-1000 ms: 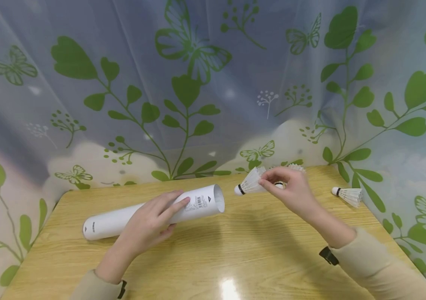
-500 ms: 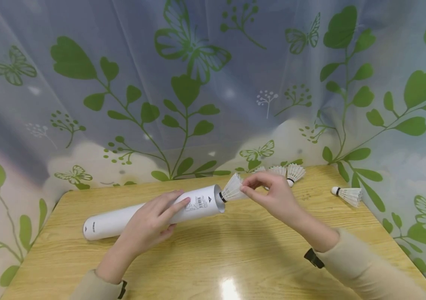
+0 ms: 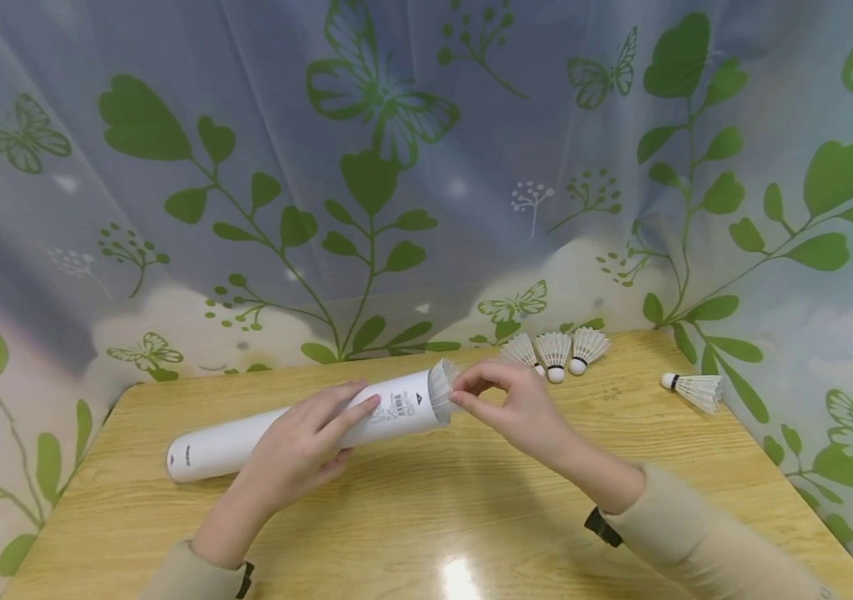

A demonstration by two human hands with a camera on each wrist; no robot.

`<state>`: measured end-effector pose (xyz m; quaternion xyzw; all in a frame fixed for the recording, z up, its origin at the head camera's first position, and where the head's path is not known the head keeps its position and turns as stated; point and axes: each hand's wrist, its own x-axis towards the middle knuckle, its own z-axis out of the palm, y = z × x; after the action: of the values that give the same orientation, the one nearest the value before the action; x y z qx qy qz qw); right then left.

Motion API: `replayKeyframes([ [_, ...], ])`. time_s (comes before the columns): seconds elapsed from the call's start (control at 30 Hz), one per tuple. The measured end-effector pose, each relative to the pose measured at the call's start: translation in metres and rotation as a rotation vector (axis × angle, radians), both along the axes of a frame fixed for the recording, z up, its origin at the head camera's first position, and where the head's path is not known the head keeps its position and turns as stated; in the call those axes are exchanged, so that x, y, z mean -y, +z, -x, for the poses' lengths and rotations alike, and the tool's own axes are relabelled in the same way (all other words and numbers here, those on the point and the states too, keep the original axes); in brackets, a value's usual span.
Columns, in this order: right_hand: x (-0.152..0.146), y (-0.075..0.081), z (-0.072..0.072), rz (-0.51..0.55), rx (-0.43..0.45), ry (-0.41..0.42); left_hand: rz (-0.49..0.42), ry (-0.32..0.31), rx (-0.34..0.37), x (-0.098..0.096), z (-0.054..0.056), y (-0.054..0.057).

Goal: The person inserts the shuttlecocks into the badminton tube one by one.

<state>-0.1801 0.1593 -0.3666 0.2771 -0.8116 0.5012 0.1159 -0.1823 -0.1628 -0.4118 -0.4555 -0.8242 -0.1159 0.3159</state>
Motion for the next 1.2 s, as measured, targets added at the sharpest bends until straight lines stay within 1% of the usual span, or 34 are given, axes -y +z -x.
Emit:
replayKeyframes([
  [0.2,0.007,-0.006,0.000,-0.032,-0.025,0.024,0.005,0.008,0.012,0.001,0.000,0.000],
  [0.43,0.013,-0.007,-0.002,-0.058,0.000,0.061,0.015,0.024,0.034,0.001,-0.002,0.001],
  [0.6,0.016,-0.006,-0.003,-0.067,-0.001,0.090,0.007,0.014,0.020,0.002,-0.001,0.000],
  [0.7,0.019,-0.007,-0.001,-0.075,-0.003,0.092,0.000,0.003,0.006,0.002,0.000,-0.001],
  [0.83,0.021,-0.010,0.003,-0.077,-0.005,0.091,0.004,0.005,0.010,0.003,0.000,-0.001],
  [1.03,0.021,-0.010,0.005,-0.073,0.017,0.101,0.003,-0.006,0.011,0.002,0.000,0.000],
  [1.2,0.018,-0.009,0.007,-0.079,0.047,0.126,0.002,-0.018,0.010,0.001,0.001,0.000],
])
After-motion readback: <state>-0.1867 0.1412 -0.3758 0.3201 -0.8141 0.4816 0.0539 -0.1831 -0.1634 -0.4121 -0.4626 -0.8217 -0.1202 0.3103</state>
